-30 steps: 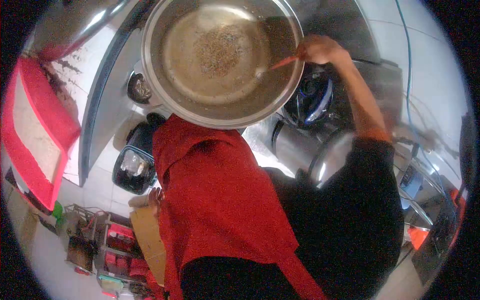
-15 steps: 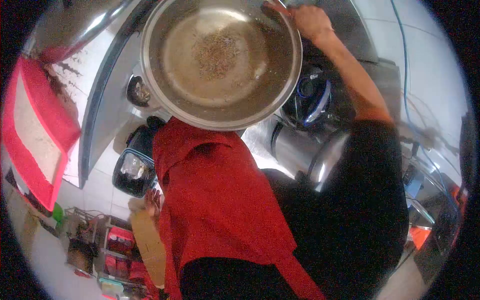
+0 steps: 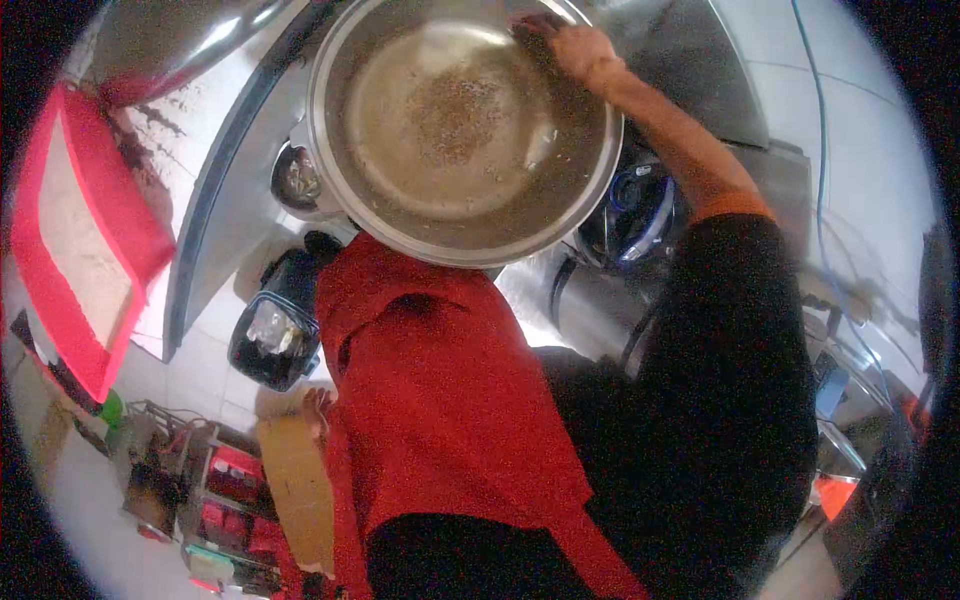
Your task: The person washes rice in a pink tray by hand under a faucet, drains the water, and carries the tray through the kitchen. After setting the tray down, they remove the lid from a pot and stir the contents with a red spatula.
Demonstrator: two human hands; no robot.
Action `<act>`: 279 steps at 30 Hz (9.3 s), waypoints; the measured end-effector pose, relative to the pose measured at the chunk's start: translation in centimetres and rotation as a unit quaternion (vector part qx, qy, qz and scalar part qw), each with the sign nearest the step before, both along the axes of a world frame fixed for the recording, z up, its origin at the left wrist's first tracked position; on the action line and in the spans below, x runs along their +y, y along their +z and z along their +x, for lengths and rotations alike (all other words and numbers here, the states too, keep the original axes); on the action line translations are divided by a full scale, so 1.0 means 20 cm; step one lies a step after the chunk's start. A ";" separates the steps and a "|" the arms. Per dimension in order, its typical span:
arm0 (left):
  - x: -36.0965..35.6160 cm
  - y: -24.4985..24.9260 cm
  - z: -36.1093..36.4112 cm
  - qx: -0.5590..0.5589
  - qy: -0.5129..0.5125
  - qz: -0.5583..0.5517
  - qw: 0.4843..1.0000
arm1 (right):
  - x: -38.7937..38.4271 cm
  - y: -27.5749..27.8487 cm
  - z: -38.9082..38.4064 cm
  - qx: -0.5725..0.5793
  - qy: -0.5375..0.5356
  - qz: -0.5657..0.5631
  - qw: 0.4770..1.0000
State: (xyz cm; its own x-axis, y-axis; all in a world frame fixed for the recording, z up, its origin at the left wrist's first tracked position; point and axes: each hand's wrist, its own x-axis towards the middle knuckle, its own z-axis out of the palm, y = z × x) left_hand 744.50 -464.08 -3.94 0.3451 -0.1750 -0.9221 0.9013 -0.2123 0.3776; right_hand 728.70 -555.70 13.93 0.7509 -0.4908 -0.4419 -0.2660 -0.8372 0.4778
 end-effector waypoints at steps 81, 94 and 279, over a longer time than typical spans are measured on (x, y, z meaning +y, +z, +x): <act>-0.28 0.31 -0.02 -0.163 -0.163 -0.018 0.973 | 0.15 -0.31 -0.37 0.117 -0.097 0.238 0.959; -0.35 0.39 -0.12 -0.194 -0.114 -0.231 0.947 | 0.18 -0.54 -0.64 0.075 -0.423 0.340 0.837; -0.35 0.49 -0.05 -0.210 -0.163 -0.013 0.964 | 0.87 -0.50 -0.01 -0.019 -0.329 0.455 0.827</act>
State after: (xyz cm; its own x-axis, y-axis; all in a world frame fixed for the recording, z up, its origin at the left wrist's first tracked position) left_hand 743.40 -471.13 5.76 0.6098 -0.3576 -0.7073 0.5553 -0.4440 0.7032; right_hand 728.42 -538.26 3.91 0.4758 -0.2758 -0.8352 -0.8073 -0.5139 -0.2902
